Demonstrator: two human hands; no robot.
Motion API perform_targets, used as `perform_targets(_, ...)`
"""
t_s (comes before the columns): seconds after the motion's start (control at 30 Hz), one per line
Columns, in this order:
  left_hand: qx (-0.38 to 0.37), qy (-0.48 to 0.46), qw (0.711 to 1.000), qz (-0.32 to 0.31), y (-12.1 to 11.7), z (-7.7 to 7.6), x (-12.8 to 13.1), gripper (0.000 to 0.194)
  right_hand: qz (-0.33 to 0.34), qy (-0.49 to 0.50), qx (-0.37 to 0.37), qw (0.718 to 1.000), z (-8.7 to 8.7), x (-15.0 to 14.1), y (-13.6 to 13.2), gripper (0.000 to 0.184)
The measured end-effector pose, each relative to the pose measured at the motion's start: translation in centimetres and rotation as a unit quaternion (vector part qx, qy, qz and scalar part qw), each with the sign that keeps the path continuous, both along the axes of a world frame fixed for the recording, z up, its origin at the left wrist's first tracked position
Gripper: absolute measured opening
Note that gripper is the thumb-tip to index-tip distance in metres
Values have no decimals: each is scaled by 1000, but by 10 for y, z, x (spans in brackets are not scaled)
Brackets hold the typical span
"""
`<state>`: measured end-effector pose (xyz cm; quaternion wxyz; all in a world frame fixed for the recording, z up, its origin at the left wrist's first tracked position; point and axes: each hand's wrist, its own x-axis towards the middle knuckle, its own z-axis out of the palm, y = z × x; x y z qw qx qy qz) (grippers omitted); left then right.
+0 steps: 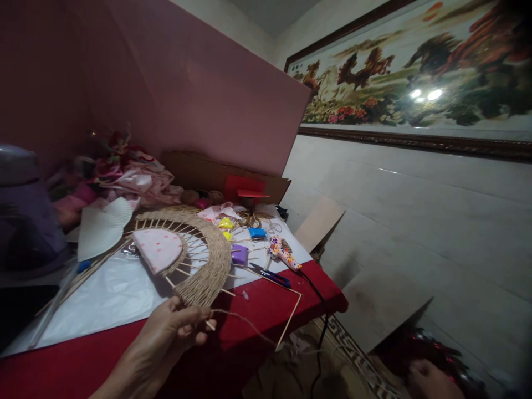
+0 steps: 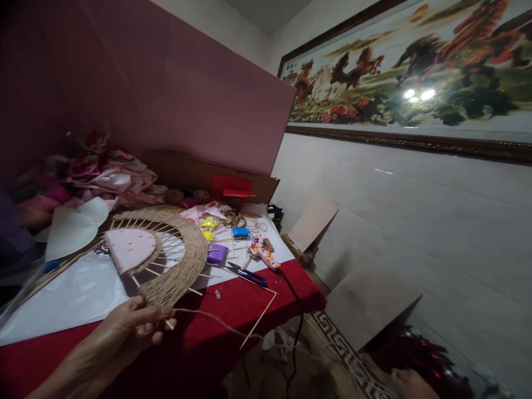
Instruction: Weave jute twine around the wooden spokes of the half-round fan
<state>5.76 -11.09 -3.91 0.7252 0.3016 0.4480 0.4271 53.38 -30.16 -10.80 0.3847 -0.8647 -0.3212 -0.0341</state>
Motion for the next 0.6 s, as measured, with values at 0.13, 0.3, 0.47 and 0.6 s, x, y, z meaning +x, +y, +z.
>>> perform_targets(0.13, 1, -4, 1000, 3, 0, -1, 1, 39, 46, -89, -133, 986, 30, -62, 50, 24)
perform_targets(0.3, -6, -4, 1000, 10, -1, -2, 3, 34, 361, -91, 83, 924, 75, -203, 107, 20)
perform_targets(0.47, 2, 2, 1000, 11, 0, -2, 4, 27, 557, 128, 52, 819, 74, -298, 147, 23)
perform_targets(0.6, 15, -8, 1000, -11, 0, -3, 3, 27, 523, 244, 47, 815, 63, -318, 165, 11)
